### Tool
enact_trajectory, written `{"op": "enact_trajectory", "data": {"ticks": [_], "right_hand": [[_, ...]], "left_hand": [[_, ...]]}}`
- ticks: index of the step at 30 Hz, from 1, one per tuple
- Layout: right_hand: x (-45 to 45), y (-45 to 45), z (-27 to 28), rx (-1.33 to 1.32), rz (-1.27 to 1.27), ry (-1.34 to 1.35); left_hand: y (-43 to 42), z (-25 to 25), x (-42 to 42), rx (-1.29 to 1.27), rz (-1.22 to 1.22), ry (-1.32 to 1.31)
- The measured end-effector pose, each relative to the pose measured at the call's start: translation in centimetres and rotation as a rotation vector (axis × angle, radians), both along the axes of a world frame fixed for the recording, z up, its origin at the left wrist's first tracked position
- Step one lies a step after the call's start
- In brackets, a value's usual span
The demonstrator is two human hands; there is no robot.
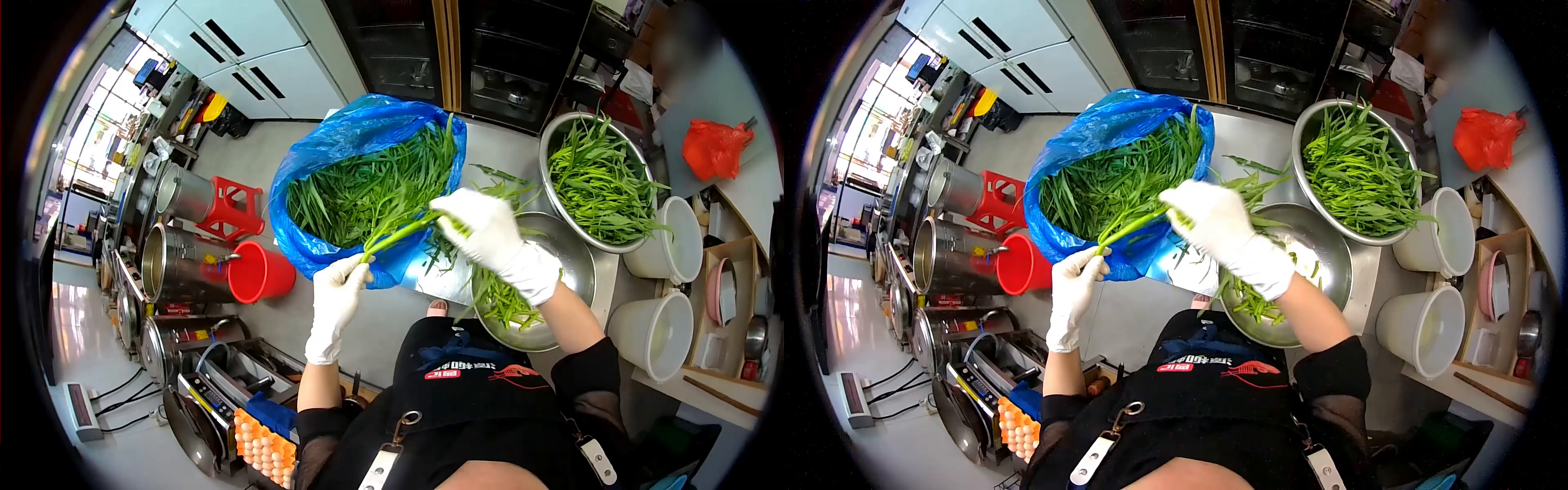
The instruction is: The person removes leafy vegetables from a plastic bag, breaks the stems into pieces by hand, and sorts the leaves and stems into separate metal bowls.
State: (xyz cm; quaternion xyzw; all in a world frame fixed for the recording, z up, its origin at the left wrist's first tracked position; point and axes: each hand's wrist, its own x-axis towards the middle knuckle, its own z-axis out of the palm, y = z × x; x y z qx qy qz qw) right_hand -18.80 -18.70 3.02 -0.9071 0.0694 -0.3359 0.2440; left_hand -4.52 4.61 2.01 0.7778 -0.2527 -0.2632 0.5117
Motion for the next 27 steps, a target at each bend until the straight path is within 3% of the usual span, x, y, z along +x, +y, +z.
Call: {"op": "enact_trajectory", "data": {"ticks": [3,9,12,15,18,23,27], "right_hand": [[0.7,1.6,-0.9,-0.279,0.034,0.075],[0.4,2.1,-0.6,-0.489,-0.002,0.157],[0.4,1.8,-0.7,-0.43,0.01,0.208],[0.0,1.3,-0.3,-0.252,0.025,0.125],[-0.4,0.5,-1.3,0.162,0.087,0.129],[-0.9,0.1,-2.8,0.663,0.076,0.187],[-1.8,-3.2,-2.1,0.86,-0.018,0.13]], "left_hand": [[-0.7,0.9,-1.0,-0.016,-0.045,-0.093],[-1.1,1.3,-1.4,0.048,-0.179,0.033],[-1.4,1.1,-1.2,0.04,-0.212,0.133],[-1.8,1.3,-0.8,0.023,-0.245,0.236],[-2.1,1.0,0.2,0.0,-0.292,0.332],[-2.9,0.7,-0.3,0.011,-0.301,0.328],[-1.9,0.2,0.7,0.033,-0.233,0.223]]}}
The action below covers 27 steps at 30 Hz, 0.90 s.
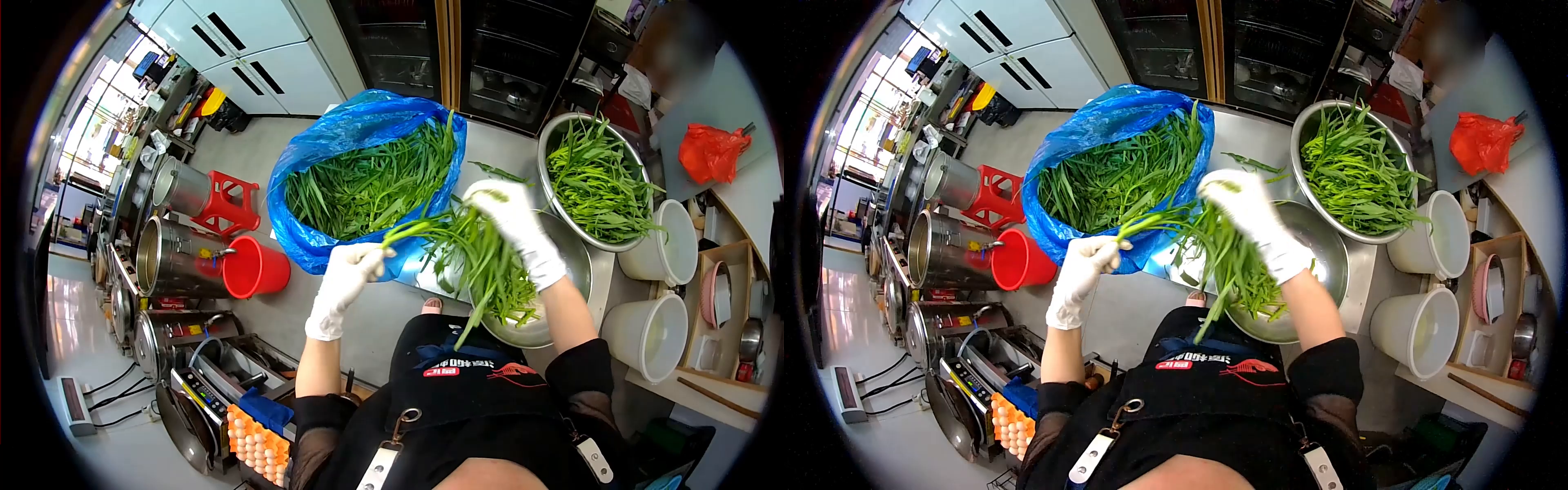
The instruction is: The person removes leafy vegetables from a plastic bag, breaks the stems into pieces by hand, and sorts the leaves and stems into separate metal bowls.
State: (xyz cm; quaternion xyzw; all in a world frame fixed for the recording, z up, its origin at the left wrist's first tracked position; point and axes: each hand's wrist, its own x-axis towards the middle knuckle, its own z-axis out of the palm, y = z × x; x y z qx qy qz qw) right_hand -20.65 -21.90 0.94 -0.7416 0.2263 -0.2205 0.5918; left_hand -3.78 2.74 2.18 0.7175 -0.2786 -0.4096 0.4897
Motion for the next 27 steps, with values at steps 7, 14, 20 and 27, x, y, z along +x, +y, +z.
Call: {"op": "enact_trajectory", "data": {"ticks": [7,14,20,27], "right_hand": [[-0.8,0.3,4.3,-0.681,-0.091,-0.046],[1.5,6.9,2.5,-1.323,0.263,0.057],[0.1,6.9,1.4,-1.395,0.271,0.034],[-4.4,5.2,2.2,-0.891,0.175,-0.192]], "left_hand": [[-0.9,0.7,-1.2,0.04,0.03,-0.025],[-2.5,1.2,-3.7,0.012,-0.039,-0.014],[-2.6,0.5,-4.0,-0.011,-0.149,0.065],[-4.3,1.5,-4.8,-0.131,-0.348,0.135]]}}
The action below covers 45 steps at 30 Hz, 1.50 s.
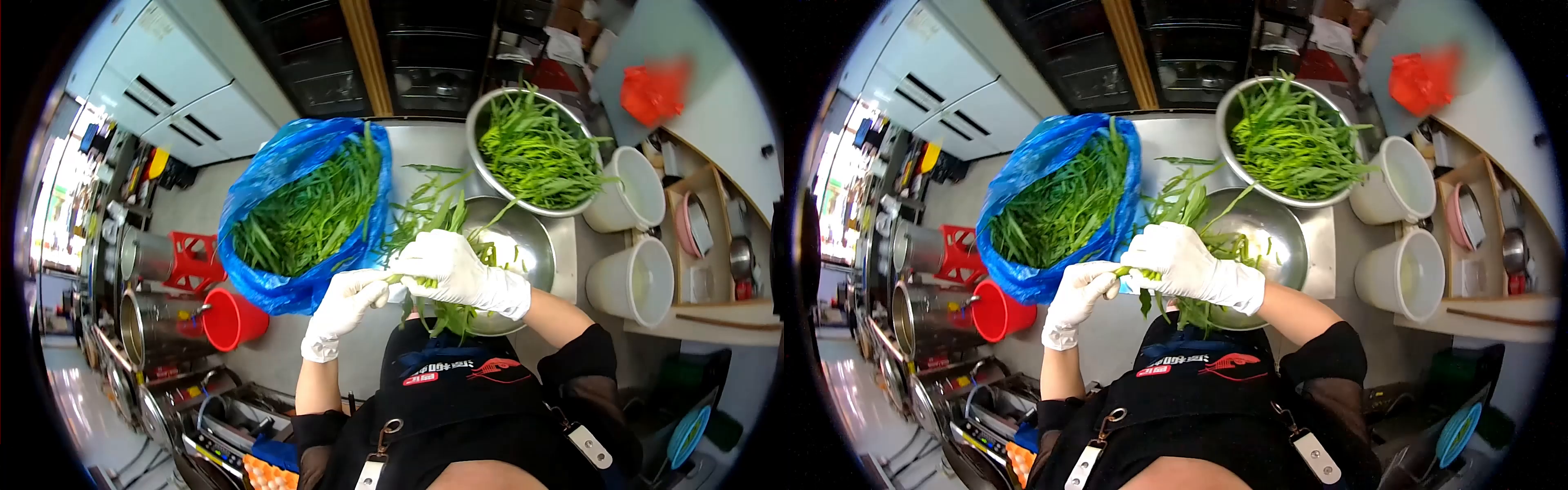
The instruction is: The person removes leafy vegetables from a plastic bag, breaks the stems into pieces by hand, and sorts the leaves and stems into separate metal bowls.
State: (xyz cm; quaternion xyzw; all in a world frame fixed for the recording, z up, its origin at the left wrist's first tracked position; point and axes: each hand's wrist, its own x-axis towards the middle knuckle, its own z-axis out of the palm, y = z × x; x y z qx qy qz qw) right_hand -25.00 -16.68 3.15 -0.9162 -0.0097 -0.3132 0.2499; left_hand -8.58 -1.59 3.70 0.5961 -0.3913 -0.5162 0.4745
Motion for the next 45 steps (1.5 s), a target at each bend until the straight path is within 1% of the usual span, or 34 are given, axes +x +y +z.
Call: {"op": "enact_trajectory", "data": {"ticks": [3,4,5,6,7,9,10,11,13,15,17,18,19,21,22,23,25,27,29,31,32,34,35,36,37,38,39,40,41,43,45], "right_hand": [[-2.0,-0.6,-1.1,0.313,-0.096,-0.006],[-3.1,-0.9,-0.9,0.4,-0.091,0.065],[-3.8,-1.1,-0.7,0.537,-0.095,0.052],[-4.5,-1.4,-0.5,0.673,-0.095,0.035],[-5.1,-1.8,-0.1,0.808,-0.093,0.018],[-7.4,-3.3,1.2,0.977,-0.253,0.103],[-8.6,-4.7,1.2,0.925,-0.318,0.062],[-9.8,-6.2,1.2,0.872,-0.381,0.023],[-12.4,-9.0,2.1,1.0,-0.529,-0.099],[-15.1,-11.9,2.5,1.02,-0.56,-0.235],[-17.5,-14.3,2.8,0.942,-0.646,-0.252],[-18.3,-15.2,3.1,0.92,-0.679,-0.267],[-19.0,-16.0,3.4,0.9,-0.709,-0.281],[-20.0,-17.9,4.1,0.842,-0.74,-0.314],[-20.4,-19.1,4.6,0.789,-0.765,-0.324],[-20.7,-20.2,5.1,0.736,-0.789,-0.334],[-20.8,-21.9,6.9,0.517,-0.826,-0.323],[-20.6,-24.1,7.8,0.163,-0.898,-0.319],[-19.6,-26.9,8.4,-0.444,-0.933,-0.375],[-18.4,-28.1,8.5,-0.849,-1.08,-0.198],[-17.7,-29.3,7.3,-0.986,-1.095,-0.158],[-14.9,-30.4,4.4,-1.009,-1.01,-0.047],[-13.3,-30.7,1.6,-0.925,-0.987,-0.035],[-11.8,-30.4,-1.4,-0.833,-1.019,0.17],[-10.0,-29.7,-4.1,-0.819,-1.005,0.407],[-8.1,-29.6,-7.9,-0.702,-0.948,0.708],[-6.7,-28.4,-10.0,-0.682,-0.855,0.89],[-6.6,-28.5,-14.0,-0.582,-0.729,0.743],[-6.3,-27.9,-14.9,-0.481,-0.673,0.639],[-5.7,-27.6,-14.4,-0.484,-0.734,0.653],[-5.7,-28.0,-13.5,-0.412,-0.737,0.695]], "left_hand": [[-2.3,-1.3,-0.6,-0.043,-0.089,0.008],[-3.0,-1.7,-0.9,-0.055,-0.12,0.004],[-3.6,-2.0,-1.2,-0.067,-0.148,-0.001],[-4.5,-1.1,-2.0,-0.132,-0.152,0.025],[-4.9,-0.5,-2.3,-0.14,-0.163,0.017],[-5.7,0.1,-2.8,-0.153,-0.185,-0.001],[-5.9,-0.4,-3.0,-0.176,-0.175,0.048],[-6.3,-0.3,-3.3,-0.153,-0.191,0.008],[-7.3,0.0,-4.1,-0.112,-0.225,-0.07],[-8.0,-2.5,-4.9,-0.127,-0.245,-0.159],[-8.3,-6.3,-6.4,-0.138,-0.233,-0.208],[-8.4,-6.2,-7.5,-0.065,-0.261,-0.404],[-8.5,-7.8,-8.5,-0.128,-0.269,-0.552],[-8.3,-9.5,-10.3,-0.006,-0.453,-0.983],[-8.0,-10.1,-10.8,-0.097,-0.459,-1.158],[-7.8,-10.4,-11.0,-0.112,-0.405,-1.122],[-7.8,-10.4,-11.2,-0.135,-0.298,-1.05],[-7.6,-10.8,-11.1,-0.165,-0.21,-1.041],[-7.5,-10.3,-11.0,-0.155,-0.158,-1.044],[-7.2,-9.6,-11.5,-0.142,-0.1,-0.993],[-6.9,-9.6,-11.7,-0.139,-0.077,-0.964],[-6.2,-9.7,-12.2,-0.156,-0.021,-0.942],[-5.9,-9.6,-12.3,-0.149,-0.007,-0.935],[-5.7,-9.4,-12.5,-0.144,0.006,-0.927],[-5.5,-9.3,-12.6,-0.14,0.016,-0.919],[-5.4,-9.1,-12.7,-0.134,0.033,-0.904],[-5.3,-8.9,-12.7,-0.129,0.049,-0.889],[-5.2,-8.8,-12.6,-0.125,0.064,-0.875],[-5.0,-9.0,-12.5,-0.127,0.079,-0.875],[-4.3,-9.3,-12.2,-0.123,0.114,-0.871],[-3.7,-9.3,-12.0,-0.119,0.136,-0.818]]}}
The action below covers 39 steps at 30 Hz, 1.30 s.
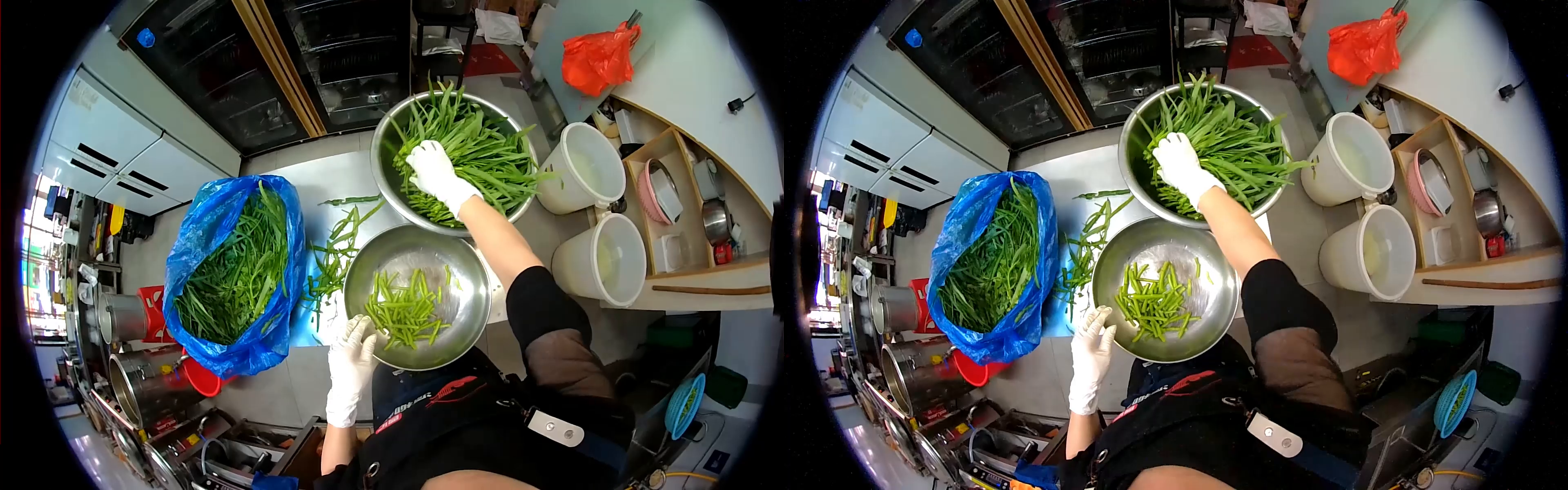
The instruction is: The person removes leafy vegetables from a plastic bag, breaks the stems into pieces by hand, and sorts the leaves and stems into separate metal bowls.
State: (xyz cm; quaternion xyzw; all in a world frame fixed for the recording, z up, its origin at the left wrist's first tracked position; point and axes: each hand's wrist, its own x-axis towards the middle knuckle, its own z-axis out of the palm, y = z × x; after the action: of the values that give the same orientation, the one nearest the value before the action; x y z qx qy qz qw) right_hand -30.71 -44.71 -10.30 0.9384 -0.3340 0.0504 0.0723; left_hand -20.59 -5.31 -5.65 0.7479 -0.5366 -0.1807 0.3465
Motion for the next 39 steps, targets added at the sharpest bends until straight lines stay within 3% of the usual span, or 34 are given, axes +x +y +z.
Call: {"op": "enact_trajectory", "data": {"ticks": [5,10,16,19,22,26,30,32,36,39], "right_hand": [[-1.4,0.1,3.9,0.151,0.042,0.078],[-6.6,-1.7,8.0,0.205,0.013,-0.101],[-10.3,-0.5,8.5,0.058,-0.075,-0.141],[-10.6,0.2,8.6,-0.086,-0.074,-0.332],[-8.2,2.3,9.0,-0.14,-0.014,-0.562],[-3.6,7.4,10.3,-0.001,0.128,-0.567],[2.6,13.4,10.3,0.212,0.362,-0.526],[5.5,16.3,9.4,0.326,0.462,-0.488],[9.6,20.5,6.3,0.296,0.657,-0.388],[10.5,22.8,5.6,0.338,0.688,-0.435]], "left_hand": [[1.1,-0.4,0.6,-0.009,0.02,0.071],[2.2,-0.6,1.9,-0.09,0.079,0.073],[4.3,0.2,5.2,-0.091,0.154,0.028],[5.0,0.7,7.3,-0.117,0.163,-0.022],[6.7,2.9,10.4,-0.144,0.301,0.038],[8.4,5.0,16.3,-0.219,0.583,-0.137],[6.9,5.9,22.3,-0.266,0.503,-0.386],[5.9,4.4,24.8,-0.042,0.421,-0.388],[3.4,0.3,28.1,0.577,0.179,-0.501],[1.6,-2.0,28.6,0.868,0.15,-0.405]]}}
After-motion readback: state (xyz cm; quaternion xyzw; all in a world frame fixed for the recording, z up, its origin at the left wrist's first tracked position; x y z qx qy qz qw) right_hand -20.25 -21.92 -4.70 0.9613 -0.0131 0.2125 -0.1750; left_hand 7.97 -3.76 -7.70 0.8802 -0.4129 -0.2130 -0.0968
